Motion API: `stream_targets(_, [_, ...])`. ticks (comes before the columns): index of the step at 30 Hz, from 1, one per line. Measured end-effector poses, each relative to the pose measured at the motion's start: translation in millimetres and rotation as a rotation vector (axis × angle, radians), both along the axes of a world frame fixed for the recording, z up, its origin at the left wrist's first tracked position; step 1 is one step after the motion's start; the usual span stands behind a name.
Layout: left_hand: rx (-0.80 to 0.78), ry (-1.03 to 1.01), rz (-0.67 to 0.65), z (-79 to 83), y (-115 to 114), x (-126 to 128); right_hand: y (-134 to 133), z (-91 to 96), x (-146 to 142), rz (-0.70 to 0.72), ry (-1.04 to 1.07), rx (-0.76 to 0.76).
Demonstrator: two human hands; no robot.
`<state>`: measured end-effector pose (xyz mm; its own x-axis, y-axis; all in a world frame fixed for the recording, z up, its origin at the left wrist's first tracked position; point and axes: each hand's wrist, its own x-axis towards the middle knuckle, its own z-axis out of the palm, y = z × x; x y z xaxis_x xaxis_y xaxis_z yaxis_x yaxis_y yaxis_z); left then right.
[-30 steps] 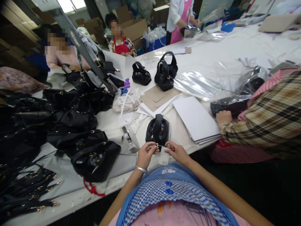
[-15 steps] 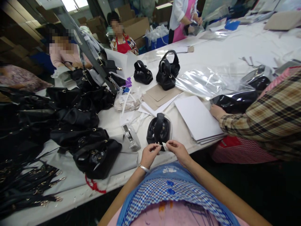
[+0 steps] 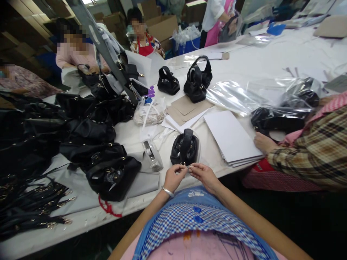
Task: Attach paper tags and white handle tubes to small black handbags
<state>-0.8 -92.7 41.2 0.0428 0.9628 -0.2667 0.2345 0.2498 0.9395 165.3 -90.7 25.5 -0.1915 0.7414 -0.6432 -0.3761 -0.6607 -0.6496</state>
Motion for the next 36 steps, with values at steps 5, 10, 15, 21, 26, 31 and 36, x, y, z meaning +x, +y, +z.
stream_targets(5, [0.028, 0.083, -0.005, 6.0, 0.7, -1.3, -0.2, -2.0, -2.0, 0.000, -0.073, 0.007])
stream_targets(10, [0.059, 0.129, -0.027, 2.2, 1.2, -2.1, -0.7, -2.3, -3.5, 0.038, -0.104, 0.052])
stream_targets(15, [0.085, 0.162, -0.055, -1.9, 0.6, -3.4, -0.1, -1.1, -4.9, 0.068, -0.153, 0.099])
stream_targets(21, [0.109, 0.180, -0.067, -3.1, 0.2, -4.9, 1.1, -1.8, -6.4, 0.083, -0.198, 0.123])
stream_targets(26, [0.111, 0.174, -0.068, -4.0, 0.1, -5.5, 2.4, 2.3, -7.8, 0.128, -0.231, 0.151])
stream_targets(31, [0.050, 0.128, -0.020, -2.8, 1.6, -3.2, 3.3, 4.5, -9.1, 0.175, -0.341, 0.251])
stream_targets(36, [-0.419, -0.342, 0.167, 2.1, -0.1, 3.1, 2.9, 10.2, -12.8, 0.171, -0.631, 0.471])
